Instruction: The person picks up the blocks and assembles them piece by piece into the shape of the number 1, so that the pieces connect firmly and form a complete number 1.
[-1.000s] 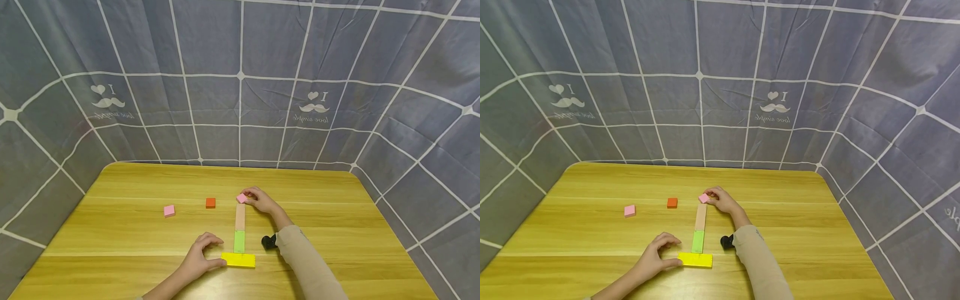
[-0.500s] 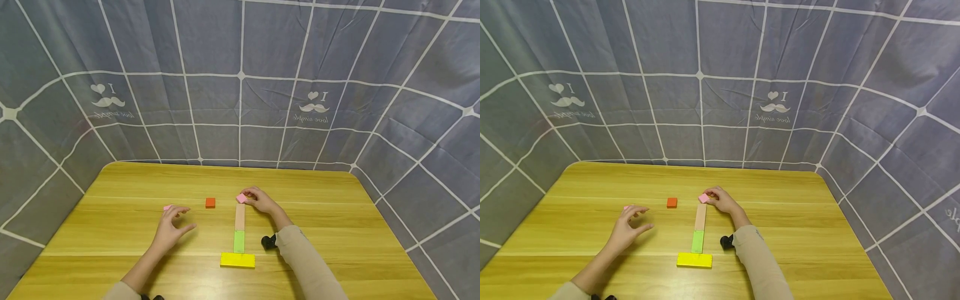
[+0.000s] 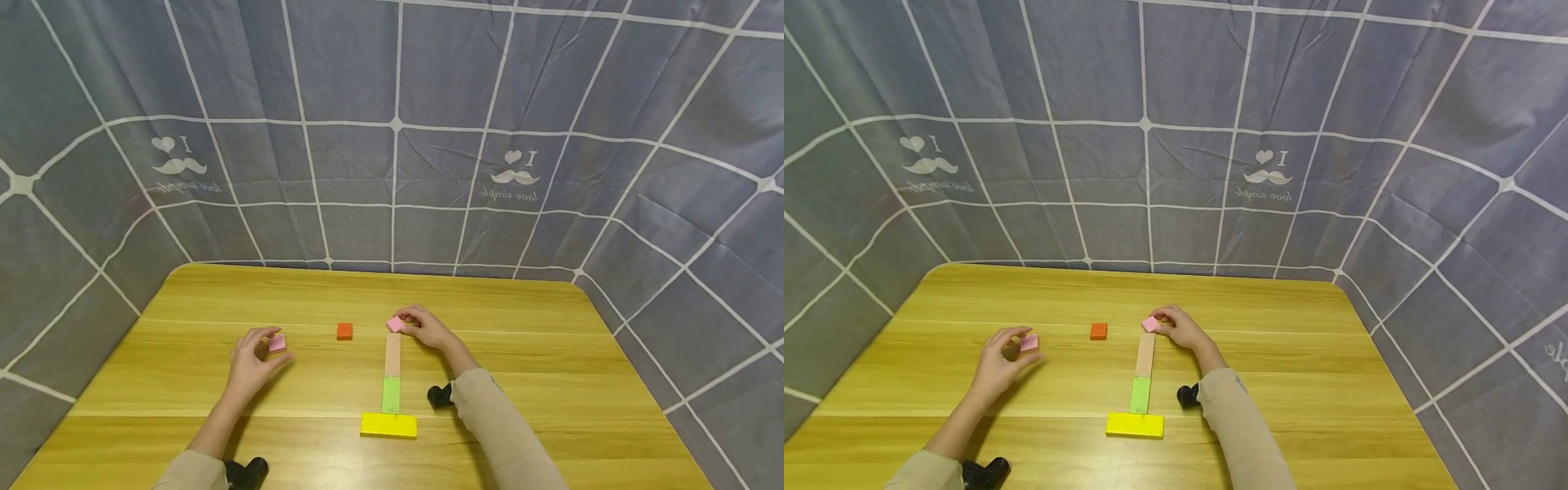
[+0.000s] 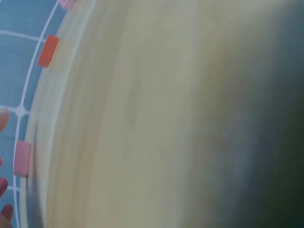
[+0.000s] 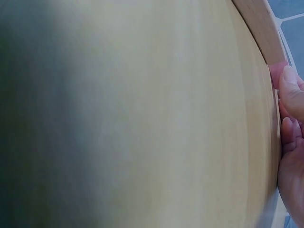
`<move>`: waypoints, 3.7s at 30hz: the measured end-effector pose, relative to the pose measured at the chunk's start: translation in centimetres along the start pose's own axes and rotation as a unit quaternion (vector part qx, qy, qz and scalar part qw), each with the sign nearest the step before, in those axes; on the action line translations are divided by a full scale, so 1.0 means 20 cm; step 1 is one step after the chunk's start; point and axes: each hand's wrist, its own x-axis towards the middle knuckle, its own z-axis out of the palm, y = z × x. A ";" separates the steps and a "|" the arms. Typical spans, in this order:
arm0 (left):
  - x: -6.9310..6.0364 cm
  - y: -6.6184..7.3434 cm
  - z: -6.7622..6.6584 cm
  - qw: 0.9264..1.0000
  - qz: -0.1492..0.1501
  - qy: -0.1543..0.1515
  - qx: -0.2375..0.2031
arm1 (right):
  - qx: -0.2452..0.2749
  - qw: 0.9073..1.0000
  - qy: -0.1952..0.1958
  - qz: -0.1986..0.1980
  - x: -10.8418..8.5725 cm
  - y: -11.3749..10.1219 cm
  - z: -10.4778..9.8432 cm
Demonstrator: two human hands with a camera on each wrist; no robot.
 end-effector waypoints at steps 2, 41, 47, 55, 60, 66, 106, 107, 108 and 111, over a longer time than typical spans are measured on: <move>0.00 -0.01 0.00 1.000 -0.001 0.006 0.003 | -0.002 1.000 0.001 -0.002 0.00 0.01 0.00; 0.00 -0.09 -0.04 0.998 -0.037 -0.019 0.057 | 0.011 1.000 0.005 -0.023 -0.01 -0.02 0.00; 0.00 -0.08 -0.04 0.997 -0.034 -0.020 0.066 | 0.013 1.000 0.002 -0.007 0.01 0.03 0.00; 0.01 -0.07 -0.04 0.997 -0.042 -0.021 0.068 | 0.003 1.000 0.011 0.001 -0.01 -0.03 0.00; 0.01 -0.07 -0.03 0.997 -0.045 -0.012 0.065 | 0.017 1.000 0.013 -0.004 -0.02 -0.08 -0.01; 0.01 -0.08 -0.02 0.997 -0.050 0.008 0.057 | 0.005 1.000 0.004 0.008 0.00 0.01 0.00; 0.04 0.17 0.34 0.992 -0.054 -0.016 -0.117 | -0.006 1.000 0.002 -0.007 0.00 0.04 0.00; 0.04 0.18 0.35 0.991 -0.057 -0.019 -0.121 | -0.006 1.000 0.002 -0.004 0.00 0.04 0.00; 0.04 0.18 0.36 0.990 -0.059 -0.022 -0.125 | -0.005 1.000 0.002 -0.001 0.00 0.04 0.00; 0.04 0.20 0.40 0.989 -0.063 -0.028 -0.134 | -0.005 1.000 0.001 -0.007 0.01 0.05 0.00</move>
